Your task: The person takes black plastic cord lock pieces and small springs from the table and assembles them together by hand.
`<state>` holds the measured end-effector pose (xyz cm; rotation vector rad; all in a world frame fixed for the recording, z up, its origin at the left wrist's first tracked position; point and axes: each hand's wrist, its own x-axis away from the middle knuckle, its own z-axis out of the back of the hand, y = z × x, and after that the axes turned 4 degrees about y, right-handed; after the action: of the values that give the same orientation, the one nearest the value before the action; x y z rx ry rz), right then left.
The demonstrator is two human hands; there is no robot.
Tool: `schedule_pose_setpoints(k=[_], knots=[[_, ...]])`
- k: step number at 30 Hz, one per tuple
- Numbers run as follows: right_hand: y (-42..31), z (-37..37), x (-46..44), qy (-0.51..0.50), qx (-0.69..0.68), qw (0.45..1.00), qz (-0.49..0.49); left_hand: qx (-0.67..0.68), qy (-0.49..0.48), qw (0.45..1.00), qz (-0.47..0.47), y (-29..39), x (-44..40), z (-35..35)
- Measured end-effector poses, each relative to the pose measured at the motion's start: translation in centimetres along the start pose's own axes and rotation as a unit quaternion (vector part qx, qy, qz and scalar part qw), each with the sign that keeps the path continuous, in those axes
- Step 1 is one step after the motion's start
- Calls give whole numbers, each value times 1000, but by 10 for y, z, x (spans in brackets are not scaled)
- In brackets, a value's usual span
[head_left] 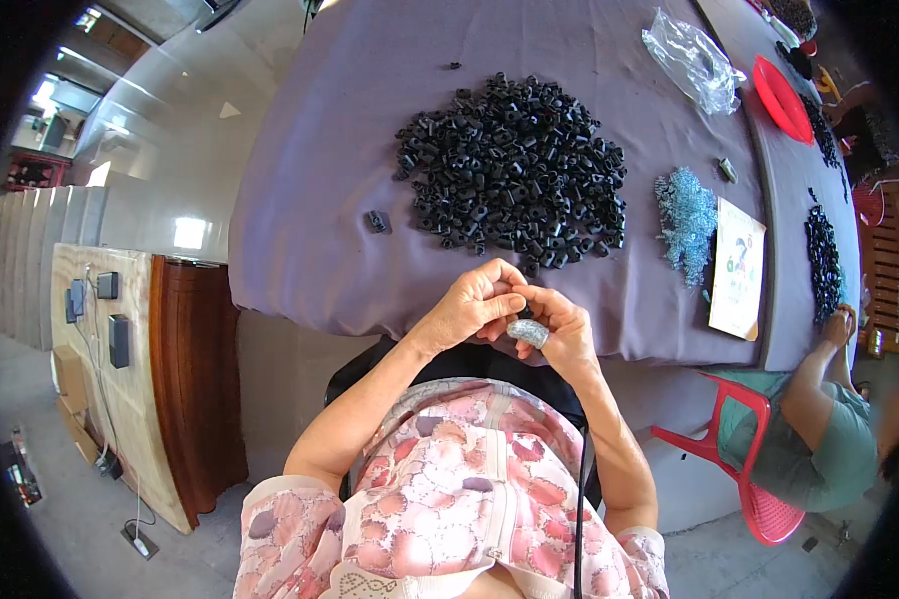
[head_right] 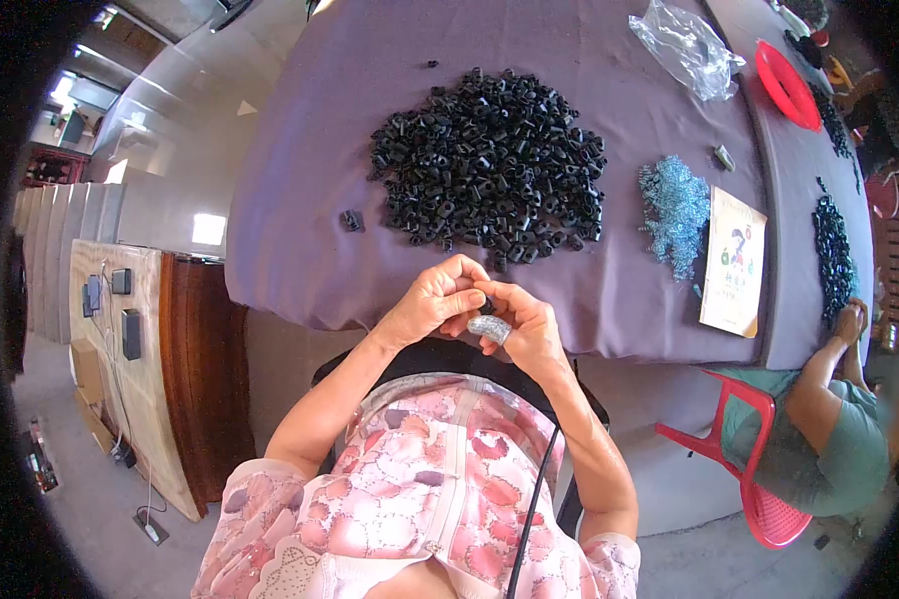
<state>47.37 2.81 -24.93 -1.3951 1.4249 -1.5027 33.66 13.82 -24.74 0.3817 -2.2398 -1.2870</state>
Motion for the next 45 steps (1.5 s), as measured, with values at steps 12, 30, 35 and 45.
schedule_pose_setpoints(k=[12,30,35,45], knots=[[8,8,0,49,135,987,72,-10,2,1000,-15,-10,-7,2],[-1,6,-2,108,192,961,169,-4,1,1000,-26,-14,-9,3],[-3,4,0,115,194,960,169,1,2,1000,-24,-13,-8,2],[-4,0,-1,114,192,963,152,8,5,1000,-22,-15,-9,3]])
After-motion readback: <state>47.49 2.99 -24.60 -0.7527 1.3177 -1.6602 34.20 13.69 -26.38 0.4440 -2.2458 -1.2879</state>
